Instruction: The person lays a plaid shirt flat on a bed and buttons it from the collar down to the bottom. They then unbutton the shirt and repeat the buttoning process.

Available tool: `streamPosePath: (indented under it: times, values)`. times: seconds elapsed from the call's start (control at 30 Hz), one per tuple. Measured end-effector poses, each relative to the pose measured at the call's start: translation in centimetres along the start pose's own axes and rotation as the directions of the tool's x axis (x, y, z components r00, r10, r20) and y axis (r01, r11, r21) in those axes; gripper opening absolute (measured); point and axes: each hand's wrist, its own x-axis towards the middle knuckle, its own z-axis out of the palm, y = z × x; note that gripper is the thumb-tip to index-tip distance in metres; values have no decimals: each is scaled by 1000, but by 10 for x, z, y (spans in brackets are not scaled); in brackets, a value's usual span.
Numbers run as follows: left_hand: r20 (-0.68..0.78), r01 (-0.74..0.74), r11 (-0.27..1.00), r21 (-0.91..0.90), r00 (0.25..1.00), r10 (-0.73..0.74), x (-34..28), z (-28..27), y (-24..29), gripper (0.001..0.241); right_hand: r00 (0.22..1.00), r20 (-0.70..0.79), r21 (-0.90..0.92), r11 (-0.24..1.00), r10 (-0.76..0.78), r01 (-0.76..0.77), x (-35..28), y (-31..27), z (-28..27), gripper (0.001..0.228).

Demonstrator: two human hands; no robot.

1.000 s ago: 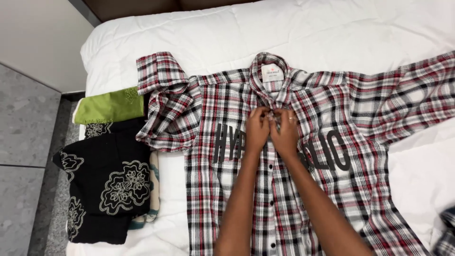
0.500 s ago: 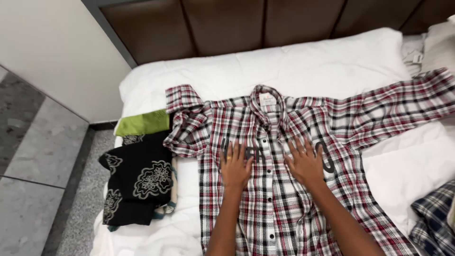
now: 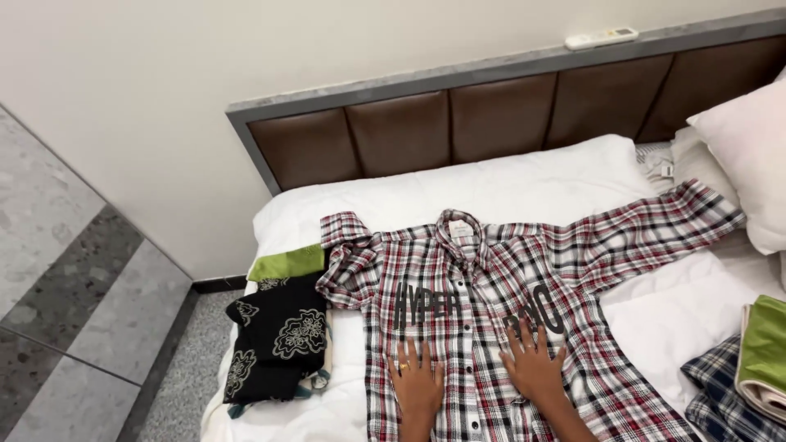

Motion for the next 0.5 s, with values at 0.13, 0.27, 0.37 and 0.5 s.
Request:
streamPosePath:
  times: [0.13, 0.27, 0.37, 0.5]
  values:
    - [-285, -107, 992, 63, 951, 121, -18, -15, 4, 68, 991, 128, 33, 999, -43, 39, -31, -5, -13, 68]
    - [-277, -167, 981, 94, 942, 187, -44, -20, 13, 69, 991, 106, 27, 996, -83, 81, -68, -5, -7, 65]
    - [-233, -241, 969, 51, 941, 246, -53, -52, 28, 69, 991, 31, 33, 992, -127, 126, -90, -8, 8, 64]
    - [429, -122, 953, -279, 872, 237, -71, -79, 50, 68, 968, -48, 43, 968, -245, 247, -116, -14, 2, 64]
